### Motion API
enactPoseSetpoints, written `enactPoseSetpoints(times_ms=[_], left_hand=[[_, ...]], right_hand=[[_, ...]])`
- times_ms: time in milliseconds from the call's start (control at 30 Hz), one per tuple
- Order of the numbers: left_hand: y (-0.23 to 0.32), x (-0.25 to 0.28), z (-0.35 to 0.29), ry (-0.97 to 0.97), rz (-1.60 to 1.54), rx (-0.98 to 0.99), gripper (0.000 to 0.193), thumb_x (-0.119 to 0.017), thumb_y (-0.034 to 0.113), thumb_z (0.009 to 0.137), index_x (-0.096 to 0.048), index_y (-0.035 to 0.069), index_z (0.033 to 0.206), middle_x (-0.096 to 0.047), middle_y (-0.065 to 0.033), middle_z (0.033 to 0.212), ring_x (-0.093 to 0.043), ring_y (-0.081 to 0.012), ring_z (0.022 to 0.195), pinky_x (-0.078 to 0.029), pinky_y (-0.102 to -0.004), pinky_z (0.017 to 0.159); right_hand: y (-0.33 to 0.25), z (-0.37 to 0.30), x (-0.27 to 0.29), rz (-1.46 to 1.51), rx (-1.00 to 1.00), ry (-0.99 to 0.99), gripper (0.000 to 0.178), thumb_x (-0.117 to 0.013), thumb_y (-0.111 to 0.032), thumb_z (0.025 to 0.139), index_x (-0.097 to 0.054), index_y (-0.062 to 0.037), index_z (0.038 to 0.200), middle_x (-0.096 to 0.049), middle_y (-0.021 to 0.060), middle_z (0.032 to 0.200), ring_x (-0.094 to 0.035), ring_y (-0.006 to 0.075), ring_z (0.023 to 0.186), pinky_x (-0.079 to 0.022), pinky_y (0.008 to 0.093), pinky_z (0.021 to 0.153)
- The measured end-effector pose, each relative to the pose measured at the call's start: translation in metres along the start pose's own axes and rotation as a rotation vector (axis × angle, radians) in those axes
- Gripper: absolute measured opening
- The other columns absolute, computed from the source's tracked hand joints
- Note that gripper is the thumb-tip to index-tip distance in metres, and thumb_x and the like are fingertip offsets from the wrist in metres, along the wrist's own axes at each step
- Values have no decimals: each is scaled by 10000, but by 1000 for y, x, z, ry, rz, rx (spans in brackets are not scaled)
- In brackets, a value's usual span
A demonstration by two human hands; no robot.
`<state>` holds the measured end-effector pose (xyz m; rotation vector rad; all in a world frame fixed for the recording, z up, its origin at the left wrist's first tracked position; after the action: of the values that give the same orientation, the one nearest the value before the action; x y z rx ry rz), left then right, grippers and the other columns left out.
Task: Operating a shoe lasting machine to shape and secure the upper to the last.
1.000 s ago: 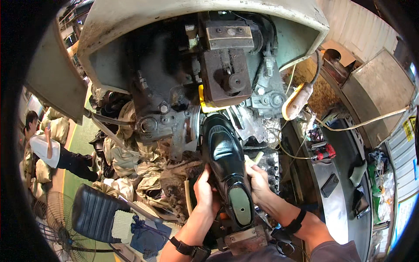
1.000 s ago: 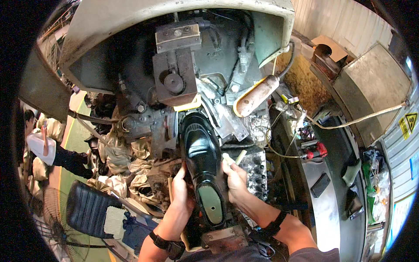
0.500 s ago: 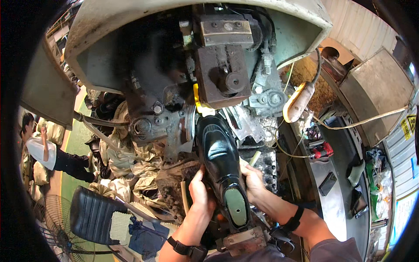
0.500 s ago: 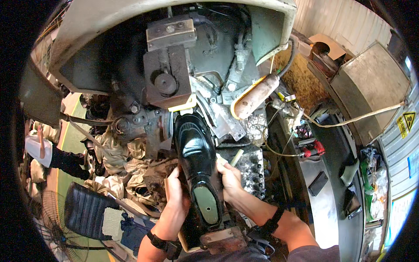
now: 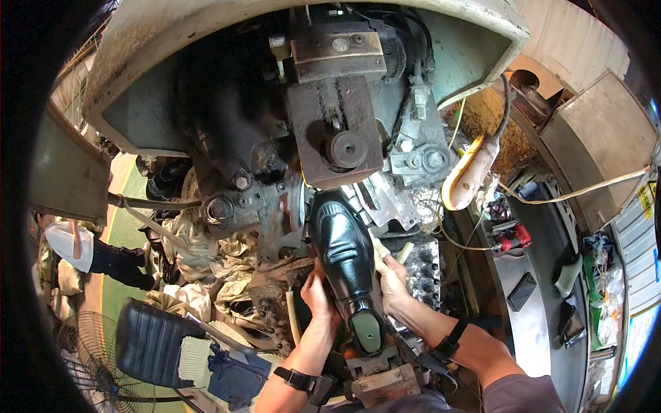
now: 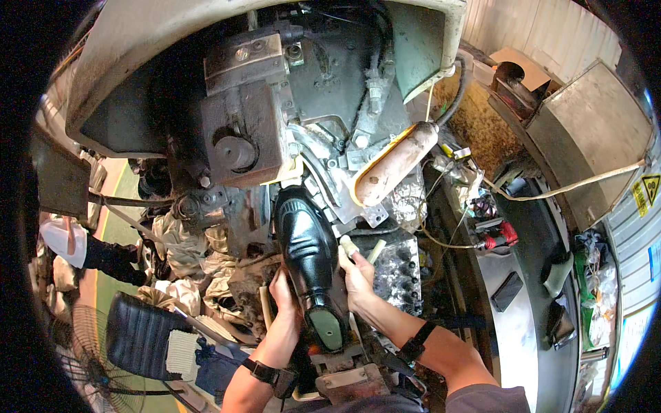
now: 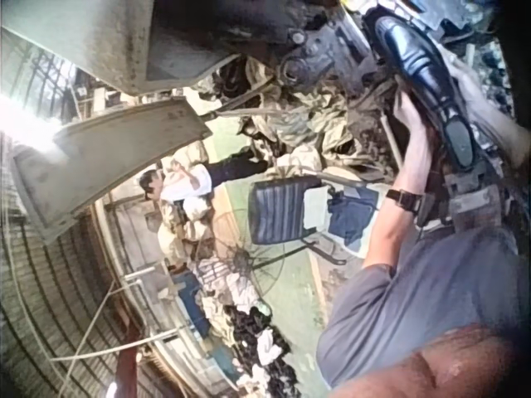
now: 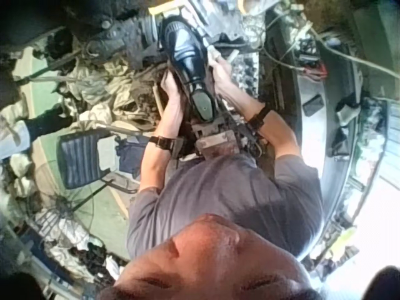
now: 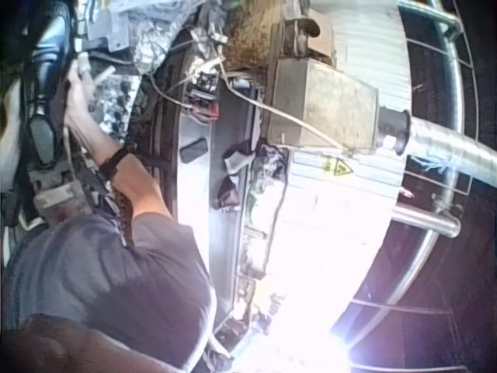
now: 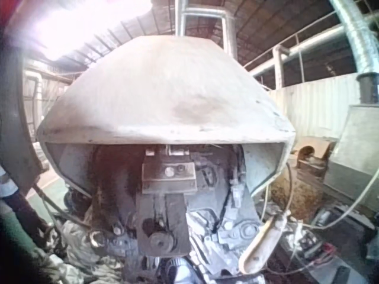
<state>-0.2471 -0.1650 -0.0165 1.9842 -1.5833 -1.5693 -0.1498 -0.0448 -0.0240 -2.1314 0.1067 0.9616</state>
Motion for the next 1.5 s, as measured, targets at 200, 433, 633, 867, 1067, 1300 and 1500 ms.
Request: enactPoseSetpoints(times_ms=[200, 433, 633, 867, 1067, 1300, 1500], left_hand=[[6, -6, -4, -24, -45, 6, 367, -562, 304, 1026, -667, -43, 1084, -704, -114, 997, -693, -212, 808, -589, -359, 718], [8, -2, 0, -4, 19, -37, 414, -590, 368, 1008, -672, -32, 1072, -702, -89, 951, -672, -180, 785, -554, -327, 684], [6, 24, -7, -147, 277, 121, 397, -581, 365, 1013, -678, -16, 1064, -698, -73, 933, -660, -160, 813, -540, -327, 734], [-109, 107, -34, -741, 892, 90, 513, -747, 248, 842, -598, 55, 1293, -637, -122, 1280, -597, -268, 1178, -463, -377, 1012], [-110, 132, -22, -546, 1111, 16, 501, -757, 266, 805, -593, 30, 1215, -667, -202, 1164, -626, -335, 1137, -493, -418, 950], [22, 136, -121, -417, 1127, -372, 612, -902, 95, 649, -559, 30, 1152, -695, -146, 1159, -663, -182, 1047, -527, -306, 928], [187, 156, -186, -405, 288, -613, 713, -903, 110, 591, -529, 43, 1194, -665, -204, 1170, -638, -380, 1123, -526, -519, 970]], right_hand=[[-3, -16, -7, 6, -103, 44, 313, -696, -179, 947, -634, -66, 1232, -693, 35, 1090, -657, 141, 931, -541, 293, 802], [-1, -19, -8, 9, -80, 35, 267, -681, -210, 962, -652, -68, 1186, -689, 4, 1087, -636, 121, 986, -512, 273, 845], [-44, -27, 20, -293, -131, -39, 293, -577, -229, 1020, -511, -42, 1235, -676, 118, 1049, -681, 183, 882, -579, 291, 764], [-97, -55, 55, -317, -27, -6, 315, -519, -169, 1036, -447, -16, 1301, -673, 207, 1087, -713, 256, 868, -612, 360, 785], [-101, -71, 50, -336, 32, -45, 391, -496, -135, 1037, -406, -3, 1395, -670, 183, 1058, -696, 232, 871, -589, 346, 791], [-102, -110, 22, -527, 229, -181, 420, -543, -117, 1017, -402, 89, 1354, -692, 196, 1044, -693, 210, 862, -572, 347, 798], [-87, -212, -20, -884, 619, -772, 605, -824, -140, 813, -522, 10, 1315, -675, 166, 1180, -654, 262, 1125, -518, 396, 987]])
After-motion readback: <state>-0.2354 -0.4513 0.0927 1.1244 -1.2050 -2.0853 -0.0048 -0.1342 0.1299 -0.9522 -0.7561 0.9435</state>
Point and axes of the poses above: each hand's wrist, its own z-axis towards the middle knuckle, its own x-axis out of the back of the hand, y = z × x, the point moved 5 cm from there along z, towards the middle knuckle
